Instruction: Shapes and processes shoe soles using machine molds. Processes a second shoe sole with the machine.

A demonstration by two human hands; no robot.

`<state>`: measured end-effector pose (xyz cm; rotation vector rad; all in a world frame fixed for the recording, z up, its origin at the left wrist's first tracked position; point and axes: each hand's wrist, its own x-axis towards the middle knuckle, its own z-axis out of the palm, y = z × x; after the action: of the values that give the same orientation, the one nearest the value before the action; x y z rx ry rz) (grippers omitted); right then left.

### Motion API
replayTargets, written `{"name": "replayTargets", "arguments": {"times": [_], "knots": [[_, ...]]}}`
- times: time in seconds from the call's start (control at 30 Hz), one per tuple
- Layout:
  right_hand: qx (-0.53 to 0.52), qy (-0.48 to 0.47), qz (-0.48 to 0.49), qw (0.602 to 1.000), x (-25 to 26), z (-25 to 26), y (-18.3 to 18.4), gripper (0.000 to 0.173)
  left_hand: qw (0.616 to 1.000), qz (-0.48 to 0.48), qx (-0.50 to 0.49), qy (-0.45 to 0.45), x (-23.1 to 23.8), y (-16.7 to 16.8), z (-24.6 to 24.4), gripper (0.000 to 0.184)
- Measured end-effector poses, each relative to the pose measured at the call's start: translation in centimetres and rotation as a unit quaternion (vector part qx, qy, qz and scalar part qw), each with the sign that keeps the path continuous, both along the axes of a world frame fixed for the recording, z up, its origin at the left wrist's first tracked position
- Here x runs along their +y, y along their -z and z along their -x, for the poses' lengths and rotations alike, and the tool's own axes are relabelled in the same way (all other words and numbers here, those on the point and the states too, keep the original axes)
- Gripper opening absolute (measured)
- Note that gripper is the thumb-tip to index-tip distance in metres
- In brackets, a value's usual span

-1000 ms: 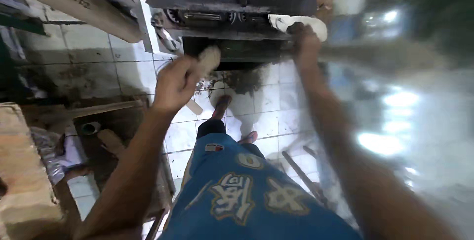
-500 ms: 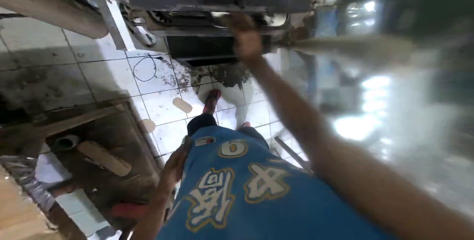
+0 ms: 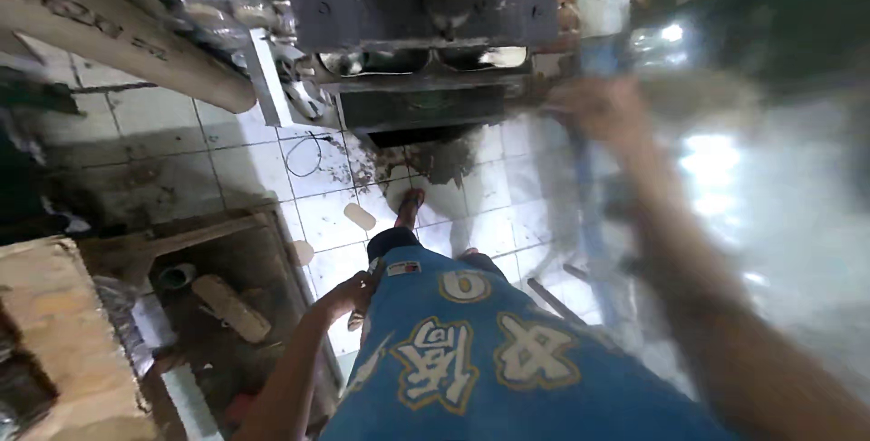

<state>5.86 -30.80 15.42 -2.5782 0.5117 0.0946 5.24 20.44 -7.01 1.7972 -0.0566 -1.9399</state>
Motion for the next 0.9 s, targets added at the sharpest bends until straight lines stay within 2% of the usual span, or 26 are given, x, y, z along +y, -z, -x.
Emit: {"name": "replayTargets", "arguments": {"times": [0.07,0.13,0.2,0.27,0.37,0.43,0.5,0.53,0.6,0.7,0.77,0.83,0.9], "knots": [[0.025,0.091,0.067,0.993,-4.6,0.2,-6.7,0.044,0.998,-0.009,-0.015,0.053,-0.6,-0.3,0.4,0.043],[0.085,0.181,0.07,0.977,-8.3,0.8,-9.0,0.056,0.992,-0.013,-0.063,0.106,-2.0,-0.4,0.8,0.038],[0.149,0.237,0.066,0.958,-9.8,2.8,-8.6,0.061,0.979,-0.032,-0.131,0.155,-5.1,-1.4,1.4,0.038],[0.188,0.251,0.064,0.947,-10.2,5.3,-6.2,0.066,0.953,-0.048,-0.224,0.196,-9.0,-3.0,2.5,0.038],[0.17,0.218,0.048,0.96,-7.2,14.5,-2.2,0.064,0.896,-0.026,-0.339,0.287,-17.4,-5.2,3.8,0.04],[0.124,0.264,-0.028,0.956,-3.6,23.9,2.6,0.069,0.863,0.054,-0.379,0.33,-24.6,-6.7,4.3,0.039],[0.074,0.331,-0.071,0.938,0.2,33.3,11.8,0.077,0.836,0.146,-0.403,0.342,-32.4,-7.5,4.5,0.037],[0.074,0.362,-0.086,0.925,1.9,37.3,16.6,0.082,0.823,0.179,-0.411,0.348,-36.4,-7.8,4.7,0.037],[0.104,0.413,-0.143,0.893,4.2,43.7,24.5,0.084,0.772,0.261,-0.439,0.378,-44.8,-8.4,5.3,0.036],[0.165,0.492,-0.204,0.83,5.1,47.4,32.9,0.079,0.67,0.37,-0.478,0.431,-57.4,-9.5,7.4,0.034],[0.177,0.581,-0.208,0.767,4.0,47.0,35.0,0.056,0.63,0.379,-0.493,0.465,-65.3,-10.3,9.4,0.037],[0.179,0.626,-0.225,0.725,3.1,47.2,36.4,0.057,0.602,0.369,-0.501,0.5,-72.1,-9.9,10.9,0.039],[0.179,0.634,-0.225,0.717,4.2,48.4,39.6,0.065,0.573,0.35,-0.51,0.538,-76.6,-7.6,11.4,0.037]]}}
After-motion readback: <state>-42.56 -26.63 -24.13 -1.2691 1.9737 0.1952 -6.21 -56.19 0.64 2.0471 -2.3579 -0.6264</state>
